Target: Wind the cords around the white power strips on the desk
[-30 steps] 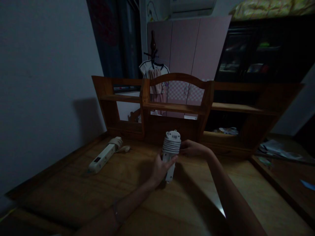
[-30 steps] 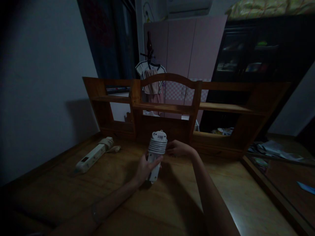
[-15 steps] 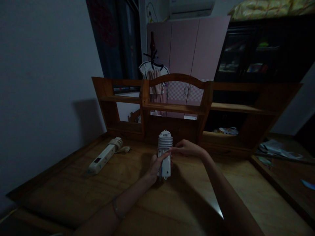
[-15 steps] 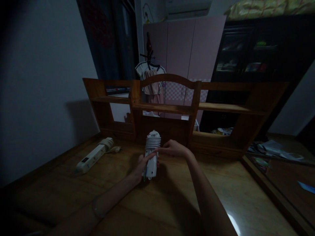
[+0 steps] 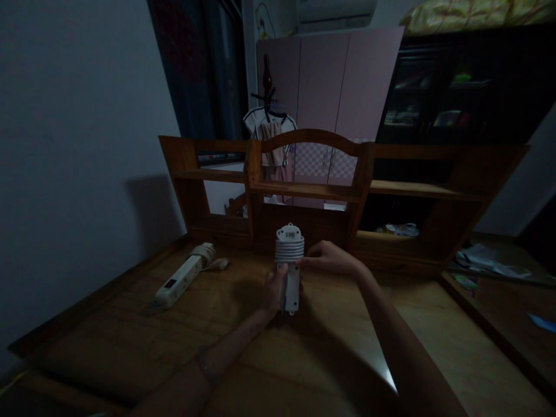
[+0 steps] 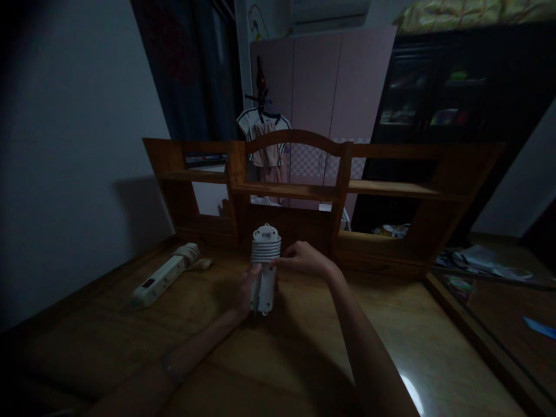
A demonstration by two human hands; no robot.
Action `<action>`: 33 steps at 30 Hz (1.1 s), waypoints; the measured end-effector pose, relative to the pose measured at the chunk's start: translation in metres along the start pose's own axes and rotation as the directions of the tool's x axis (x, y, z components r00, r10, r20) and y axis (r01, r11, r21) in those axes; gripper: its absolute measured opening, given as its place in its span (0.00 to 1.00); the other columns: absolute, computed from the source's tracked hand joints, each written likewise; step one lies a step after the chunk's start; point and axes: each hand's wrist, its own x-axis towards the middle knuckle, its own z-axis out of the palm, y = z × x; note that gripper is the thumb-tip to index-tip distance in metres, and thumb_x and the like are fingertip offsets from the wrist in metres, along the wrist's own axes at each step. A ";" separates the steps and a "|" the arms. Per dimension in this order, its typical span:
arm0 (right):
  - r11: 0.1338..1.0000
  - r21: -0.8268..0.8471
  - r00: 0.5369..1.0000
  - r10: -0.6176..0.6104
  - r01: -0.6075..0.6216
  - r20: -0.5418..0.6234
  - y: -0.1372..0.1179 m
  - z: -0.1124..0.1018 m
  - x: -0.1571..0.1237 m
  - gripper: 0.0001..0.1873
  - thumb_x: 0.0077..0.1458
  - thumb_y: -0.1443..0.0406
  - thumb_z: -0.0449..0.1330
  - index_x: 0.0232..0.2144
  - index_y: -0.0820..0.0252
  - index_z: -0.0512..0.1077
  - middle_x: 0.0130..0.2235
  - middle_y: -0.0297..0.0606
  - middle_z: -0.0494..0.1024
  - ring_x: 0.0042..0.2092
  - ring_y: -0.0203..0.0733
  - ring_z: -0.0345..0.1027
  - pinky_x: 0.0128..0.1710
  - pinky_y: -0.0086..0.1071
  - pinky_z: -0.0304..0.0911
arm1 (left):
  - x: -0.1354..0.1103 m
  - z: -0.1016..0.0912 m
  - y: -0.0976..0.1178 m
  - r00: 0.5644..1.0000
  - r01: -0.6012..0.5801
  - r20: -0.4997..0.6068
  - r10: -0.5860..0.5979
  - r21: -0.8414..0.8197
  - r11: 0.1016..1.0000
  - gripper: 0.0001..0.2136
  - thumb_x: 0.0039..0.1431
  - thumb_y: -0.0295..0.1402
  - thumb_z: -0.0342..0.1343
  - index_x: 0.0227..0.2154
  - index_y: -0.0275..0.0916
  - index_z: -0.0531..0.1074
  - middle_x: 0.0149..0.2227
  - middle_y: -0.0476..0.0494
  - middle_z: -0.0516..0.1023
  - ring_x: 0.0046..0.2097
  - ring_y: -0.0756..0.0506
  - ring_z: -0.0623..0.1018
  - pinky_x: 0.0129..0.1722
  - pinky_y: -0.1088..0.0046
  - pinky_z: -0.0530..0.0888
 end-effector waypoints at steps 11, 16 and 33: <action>0.999 0.028 0.999 0.018 -0.019 0.034 -0.014 -0.007 -0.007 0.27 0.50 0.44 0.56 0.24 0.65 0.73 0.22 0.31 0.64 0.25 0.32 0.54 0.22 0.27 0.47 | -0.005 0.001 0.003 0.981 -0.183 0.070 0.182 0.018 0.983 0.24 0.58 0.53 0.48 0.36 0.33 0.73 0.29 0.39 0.80 0.27 0.43 0.79 0.25 0.71 0.73; 0.999 -0.041 0.997 -0.003 0.006 0.083 -0.013 -0.010 -0.008 0.20 0.49 0.50 0.61 0.32 0.63 0.75 0.28 0.34 0.72 0.29 0.36 0.62 0.26 0.27 0.54 | -0.001 0.001 0.001 0.996 -0.081 0.031 0.083 -0.057 0.995 0.25 0.55 0.54 0.51 0.34 0.33 0.73 0.26 0.41 0.79 0.25 0.44 0.78 0.25 0.71 0.72; 0.982 -0.138 0.991 -0.131 0.130 0.005 -0.048 0.000 -0.016 0.19 0.45 0.68 0.62 0.42 0.59 0.67 0.33 0.35 0.75 0.31 0.36 0.66 0.28 0.25 0.54 | 0.008 -0.003 0.004 0.997 0.071 0.033 -0.069 -0.067 0.995 0.29 0.51 0.58 0.51 0.27 0.31 0.73 0.20 0.42 0.77 0.21 0.46 0.76 0.20 0.74 0.70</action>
